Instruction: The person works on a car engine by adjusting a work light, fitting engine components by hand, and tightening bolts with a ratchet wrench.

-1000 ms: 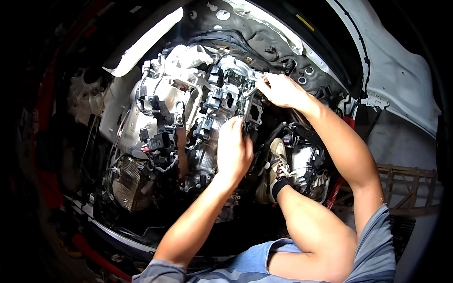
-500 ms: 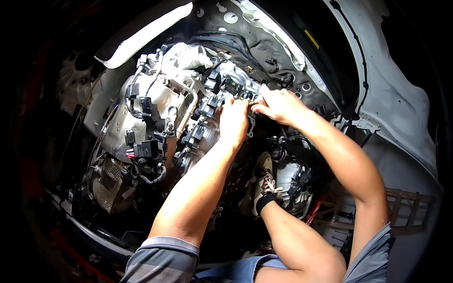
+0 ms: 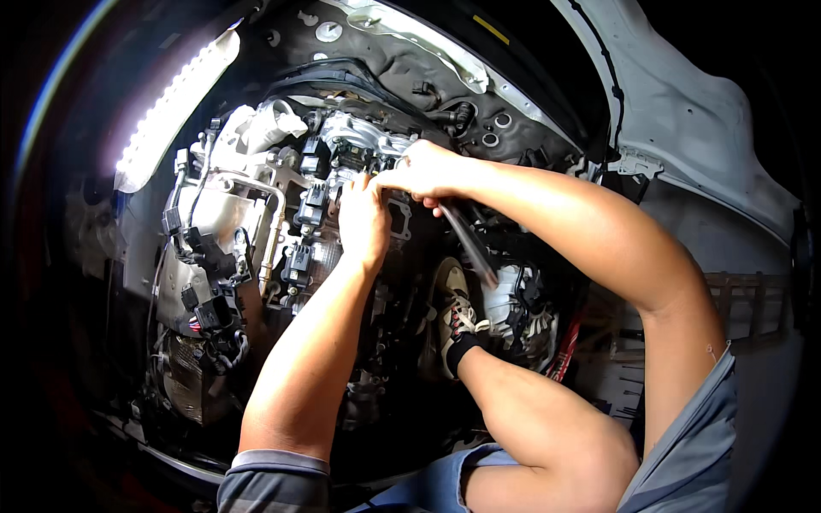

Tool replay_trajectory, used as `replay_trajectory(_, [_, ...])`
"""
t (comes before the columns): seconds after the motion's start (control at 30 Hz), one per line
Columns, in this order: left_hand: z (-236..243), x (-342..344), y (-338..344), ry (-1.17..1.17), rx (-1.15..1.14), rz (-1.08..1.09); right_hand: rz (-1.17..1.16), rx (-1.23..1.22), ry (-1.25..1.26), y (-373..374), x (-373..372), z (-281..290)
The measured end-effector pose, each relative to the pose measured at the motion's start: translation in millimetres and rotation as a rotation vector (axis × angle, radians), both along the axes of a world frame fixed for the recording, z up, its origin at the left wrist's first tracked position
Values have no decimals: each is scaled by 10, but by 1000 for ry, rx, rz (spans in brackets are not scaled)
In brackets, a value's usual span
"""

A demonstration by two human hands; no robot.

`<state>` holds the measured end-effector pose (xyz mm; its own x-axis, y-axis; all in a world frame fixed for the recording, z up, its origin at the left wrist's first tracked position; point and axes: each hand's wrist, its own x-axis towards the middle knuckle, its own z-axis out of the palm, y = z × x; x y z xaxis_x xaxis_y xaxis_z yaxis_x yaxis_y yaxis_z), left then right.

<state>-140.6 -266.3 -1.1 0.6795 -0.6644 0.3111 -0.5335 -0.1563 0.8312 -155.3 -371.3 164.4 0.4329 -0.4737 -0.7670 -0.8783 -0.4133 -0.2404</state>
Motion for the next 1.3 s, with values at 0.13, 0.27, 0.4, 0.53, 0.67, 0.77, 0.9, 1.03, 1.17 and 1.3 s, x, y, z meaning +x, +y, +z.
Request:
replay_trajectory(0.13, [90, -23, -47, -15, 23, -5, 1513, -498, -222, -303, 117, 77])
replay_trajectory(0.27, [178, -53, -56, 125, -34, 30, 717, -391, -52, -197, 154, -138])
replay_trajectory(0.4, [101, -13, -61, 153, 81, 32, -139, 205, 134, -130, 154, -108])
replay_trajectory(0.53, [172, -34, -17, 76, 15, 0, 1841, -295, -284, -426, 369, -10])
replay_trajectory(0.67, [238, -17, -6, 248, 39, 6, 1159, -146, 69, -319, 494, -110])
replay_trajectory(0.77, [212, -69, -9, 168, 45, 46, 39, 245, 295, -293, 283, -75])
replay_trajectory(0.9, [224, -21, 27, 153, 2, 0, 1834, -95, -153, -539, 450, -108])
replay_trajectory(1.03, [185, -71, -21, 221, -67, 53, 1794, -115, -149, -252, 536, -74])
replay_trajectory(1.17, [192, -82, -43, 149, 15, 15, 179, 173, 275, -348, 292, -43])
replay_trajectory(1.3, [171, -47, -12, 123, 15, -17, 1461, -137, 17, -297, 362, 14])
